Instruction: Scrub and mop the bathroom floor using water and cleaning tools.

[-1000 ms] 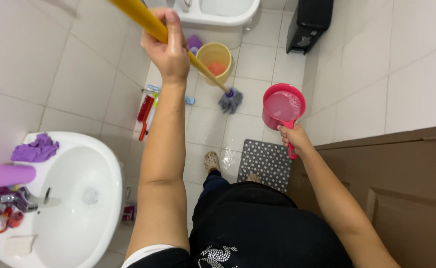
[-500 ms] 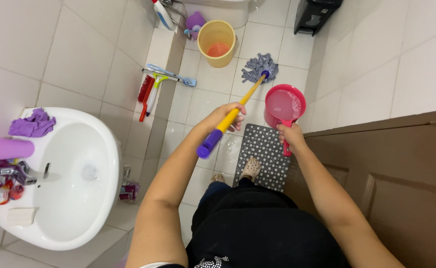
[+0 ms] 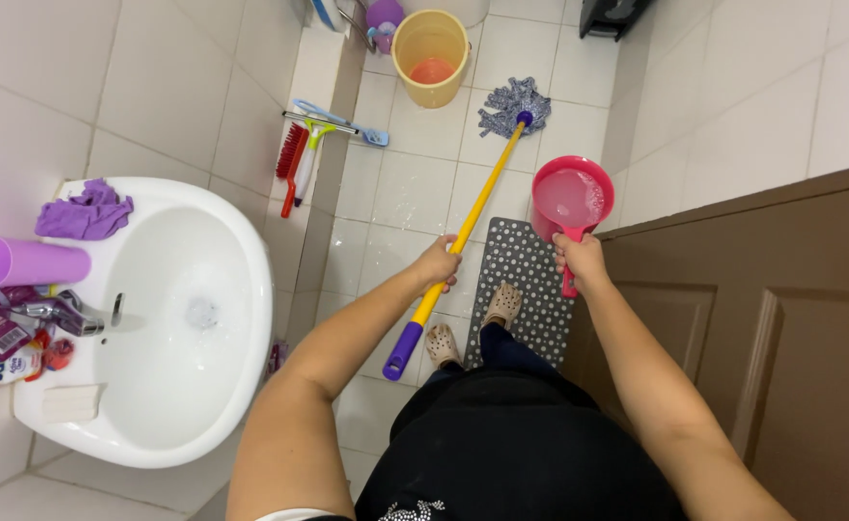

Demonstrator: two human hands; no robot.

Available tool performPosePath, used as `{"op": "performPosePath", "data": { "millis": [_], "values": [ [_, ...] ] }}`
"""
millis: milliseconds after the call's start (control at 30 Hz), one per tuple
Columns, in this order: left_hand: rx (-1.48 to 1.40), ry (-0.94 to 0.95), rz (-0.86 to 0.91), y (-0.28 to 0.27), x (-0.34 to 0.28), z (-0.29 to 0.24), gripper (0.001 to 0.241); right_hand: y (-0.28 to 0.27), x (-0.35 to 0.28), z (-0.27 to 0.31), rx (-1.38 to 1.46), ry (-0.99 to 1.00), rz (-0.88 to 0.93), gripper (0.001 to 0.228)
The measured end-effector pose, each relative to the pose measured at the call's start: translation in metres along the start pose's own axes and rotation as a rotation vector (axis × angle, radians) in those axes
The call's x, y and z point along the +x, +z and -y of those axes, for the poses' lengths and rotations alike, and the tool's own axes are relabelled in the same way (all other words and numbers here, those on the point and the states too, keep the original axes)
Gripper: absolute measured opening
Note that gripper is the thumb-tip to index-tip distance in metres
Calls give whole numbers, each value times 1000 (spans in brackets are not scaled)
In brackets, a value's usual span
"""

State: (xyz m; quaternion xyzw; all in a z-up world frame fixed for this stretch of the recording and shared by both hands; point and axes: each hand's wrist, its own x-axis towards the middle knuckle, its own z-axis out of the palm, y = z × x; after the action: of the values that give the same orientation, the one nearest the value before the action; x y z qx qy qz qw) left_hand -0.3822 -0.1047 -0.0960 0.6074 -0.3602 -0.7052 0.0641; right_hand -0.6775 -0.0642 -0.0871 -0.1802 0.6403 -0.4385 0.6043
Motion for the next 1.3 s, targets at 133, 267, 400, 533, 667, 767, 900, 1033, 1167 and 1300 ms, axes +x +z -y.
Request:
{"op": "performPosePath", "data": {
  "millis": [133,267,400,533,667,767,900,1033,1167,1300],
  "values": [
    [24,3,-83,15,18,20,59,2,-22,-9,11,18,-29,14],
    [-61,43,-81,22,53,10,64,-10,-20,-14,51,-17,-28,15],
    [-118,64,-100,31,104,-32,64,-26,3,0,46,-17,-80,17],
    [-178,145,-96,49,183,-72,66,-47,45,21,26,-37,-58,14],
    [-187,164,-158,75,261,-149,66,-68,95,62,29,-53,-23,14],
    [-232,217,-181,85,333,-208,67,-76,137,98,13,-38,-38,13],
    [-374,161,-93,87,341,-258,67,-84,189,134,-6,-7,-17,17],
    [-223,102,9,81,326,-188,44,-84,234,158,-10,-2,3,17],
    [-297,29,-141,72,240,-125,37,-85,255,168,4,14,7,15],
    [-475,-116,-168,87,174,-136,30,-81,274,170,-6,16,22,17]
  ]
}}
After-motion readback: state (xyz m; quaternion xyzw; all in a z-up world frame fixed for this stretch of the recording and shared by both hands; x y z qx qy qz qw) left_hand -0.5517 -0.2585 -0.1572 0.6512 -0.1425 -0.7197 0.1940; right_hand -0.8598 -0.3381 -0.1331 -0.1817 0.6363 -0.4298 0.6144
